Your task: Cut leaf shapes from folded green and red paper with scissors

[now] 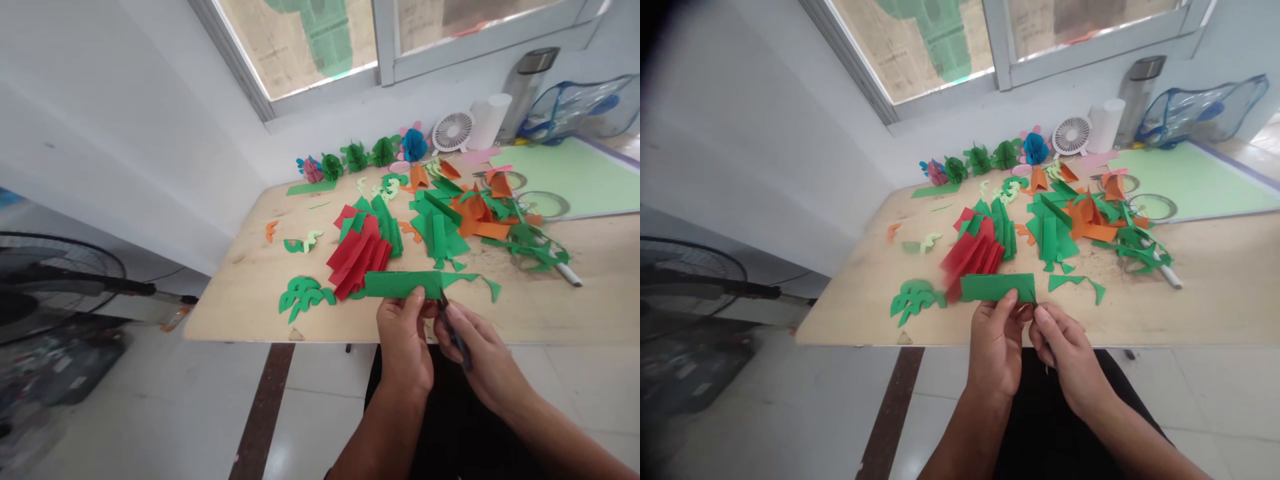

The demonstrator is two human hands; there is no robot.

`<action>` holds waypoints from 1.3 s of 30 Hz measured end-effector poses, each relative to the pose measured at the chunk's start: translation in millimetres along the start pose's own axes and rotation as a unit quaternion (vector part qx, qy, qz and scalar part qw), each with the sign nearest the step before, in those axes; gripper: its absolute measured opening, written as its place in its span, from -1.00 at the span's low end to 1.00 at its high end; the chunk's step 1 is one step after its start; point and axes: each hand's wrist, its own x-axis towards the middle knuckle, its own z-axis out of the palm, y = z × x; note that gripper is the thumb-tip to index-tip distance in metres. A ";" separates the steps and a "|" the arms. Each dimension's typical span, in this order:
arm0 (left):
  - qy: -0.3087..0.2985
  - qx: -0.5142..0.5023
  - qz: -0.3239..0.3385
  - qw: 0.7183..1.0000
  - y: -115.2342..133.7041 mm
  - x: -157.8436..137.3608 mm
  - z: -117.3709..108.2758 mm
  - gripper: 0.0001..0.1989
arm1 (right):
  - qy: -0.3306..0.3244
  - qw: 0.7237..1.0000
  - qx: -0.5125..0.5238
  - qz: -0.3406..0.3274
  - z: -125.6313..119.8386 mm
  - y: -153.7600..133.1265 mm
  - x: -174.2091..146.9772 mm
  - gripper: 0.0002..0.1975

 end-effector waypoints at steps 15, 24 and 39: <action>0.032 0.017 0.026 0.999 -2.1 -0.9 7.6 -0.81 | 0.008 0.999 0.038 0.003 -0.2 -0.4 7.8 -0.62; 0.033 0.025 0.029 0.999 -4.5 0.0 9.4 -0.82 | 0.015 0.999 0.042 0.004 -1.1 0.5 10.7 -0.61; 0.023 0.025 0.024 0.999 -3.6 -1.2 10.1 -0.82 | 0.024 0.998 0.054 0.022 -1.8 1.6 11.3 -0.58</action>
